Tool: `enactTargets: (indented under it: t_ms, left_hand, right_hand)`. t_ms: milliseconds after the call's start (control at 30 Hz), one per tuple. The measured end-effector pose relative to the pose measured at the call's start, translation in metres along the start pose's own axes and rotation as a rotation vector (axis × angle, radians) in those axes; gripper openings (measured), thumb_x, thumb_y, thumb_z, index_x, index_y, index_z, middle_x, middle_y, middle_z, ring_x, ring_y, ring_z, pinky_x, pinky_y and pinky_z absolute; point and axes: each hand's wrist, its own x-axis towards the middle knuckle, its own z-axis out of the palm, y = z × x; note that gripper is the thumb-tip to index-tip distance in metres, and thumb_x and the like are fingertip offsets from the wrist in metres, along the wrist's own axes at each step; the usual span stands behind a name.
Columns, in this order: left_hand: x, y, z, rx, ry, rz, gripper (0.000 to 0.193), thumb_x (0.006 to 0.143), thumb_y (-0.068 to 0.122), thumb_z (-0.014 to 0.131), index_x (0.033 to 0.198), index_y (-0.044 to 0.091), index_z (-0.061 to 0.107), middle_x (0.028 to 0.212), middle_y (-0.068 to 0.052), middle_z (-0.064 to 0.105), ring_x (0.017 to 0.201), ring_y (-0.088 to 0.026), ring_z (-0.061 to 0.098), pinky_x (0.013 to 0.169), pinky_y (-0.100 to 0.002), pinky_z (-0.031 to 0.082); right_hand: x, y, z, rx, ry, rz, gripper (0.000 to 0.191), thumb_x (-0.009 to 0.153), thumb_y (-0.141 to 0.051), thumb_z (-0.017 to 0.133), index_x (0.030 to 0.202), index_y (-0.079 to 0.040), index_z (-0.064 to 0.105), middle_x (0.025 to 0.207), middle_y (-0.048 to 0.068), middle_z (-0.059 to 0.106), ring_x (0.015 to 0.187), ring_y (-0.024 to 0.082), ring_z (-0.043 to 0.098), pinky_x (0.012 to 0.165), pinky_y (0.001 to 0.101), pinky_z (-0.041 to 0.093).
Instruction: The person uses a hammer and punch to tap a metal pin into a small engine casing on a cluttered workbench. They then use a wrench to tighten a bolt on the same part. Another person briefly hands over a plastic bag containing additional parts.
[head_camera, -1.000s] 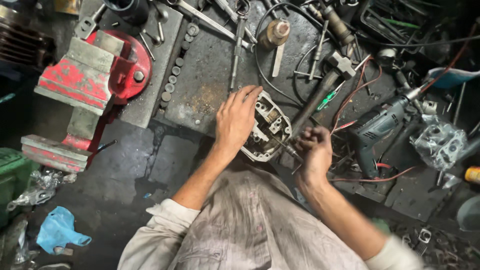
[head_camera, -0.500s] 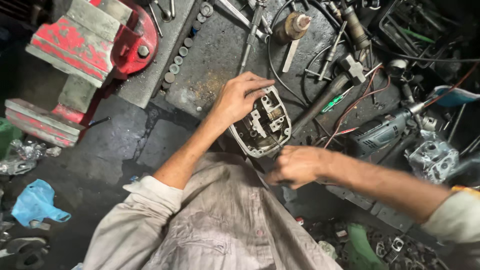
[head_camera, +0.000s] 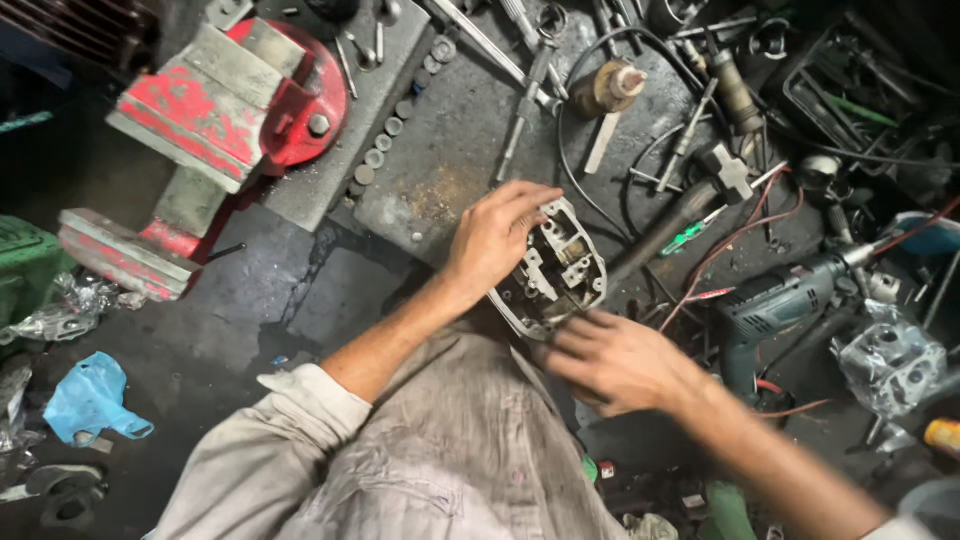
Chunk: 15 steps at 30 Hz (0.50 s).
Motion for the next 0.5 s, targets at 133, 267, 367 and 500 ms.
enactTargets:
  t_ms: [133, 267, 367, 500]
  left_hand:
    - [0.015, -0.006, -0.004, -0.010, -0.171, -0.046, 0.029, 0.096, 0.016, 0.066, 0.124, 0.016, 0.072, 0.123, -0.008, 0.071, 0.111, -0.032, 0.070, 0.094, -0.040, 0.055]
    - [0.015, -0.013, -0.007, -0.061, -0.188, -0.095, 0.025, 0.096, 0.020, 0.068, 0.121, 0.017, 0.072, 0.122, -0.006, 0.072, 0.112, -0.030, 0.071, 0.095, -0.038, 0.055]
    - [0.011, -0.017, -0.006, -0.094, -0.163, -0.125, 0.026, 0.095, 0.018, 0.070, 0.121, 0.016, 0.072, 0.124, -0.006, 0.073, 0.113, -0.029, 0.071, 0.095, -0.036, 0.055]
    - [0.012, -0.020, -0.005, -0.152, -0.184, -0.038, 0.028, 0.093, 0.012, 0.072, 0.122, 0.012, 0.072, 0.124, -0.008, 0.073, 0.116, -0.027, 0.071, 0.099, -0.036, 0.055]
  right_hand:
    - [-0.013, 0.026, 0.003, 0.292, -0.395, -0.164, 0.026, 0.076, 0.001, 0.054, 0.096, -0.016, 0.054, 0.075, 0.003, 0.056, 0.066, 0.024, 0.053, 0.071, 0.0429, 0.050]
    - [-0.019, 0.013, 0.025, 0.665, 0.029, 0.330, 0.029, 0.076, 0.004, 0.050, 0.095, -0.017, 0.052, 0.073, 0.003, 0.054, 0.064, 0.023, 0.050, 0.073, 0.0430, 0.050]
    - [-0.007, -0.014, 0.056, 1.164, 1.284, 1.024, 0.031, 0.075, 0.006, 0.048, 0.095, -0.017, 0.051, 0.072, 0.003, 0.052, 0.063, 0.022, 0.049, 0.074, 0.0430, 0.050]
    - [0.002, -0.030, 0.084, 1.463, 2.051, 1.182, 0.036, 0.075, 0.009, 0.043, 0.097, -0.019, 0.046, 0.076, -0.001, 0.047, 0.066, 0.019, 0.048, 0.079, 0.0430, 0.049]
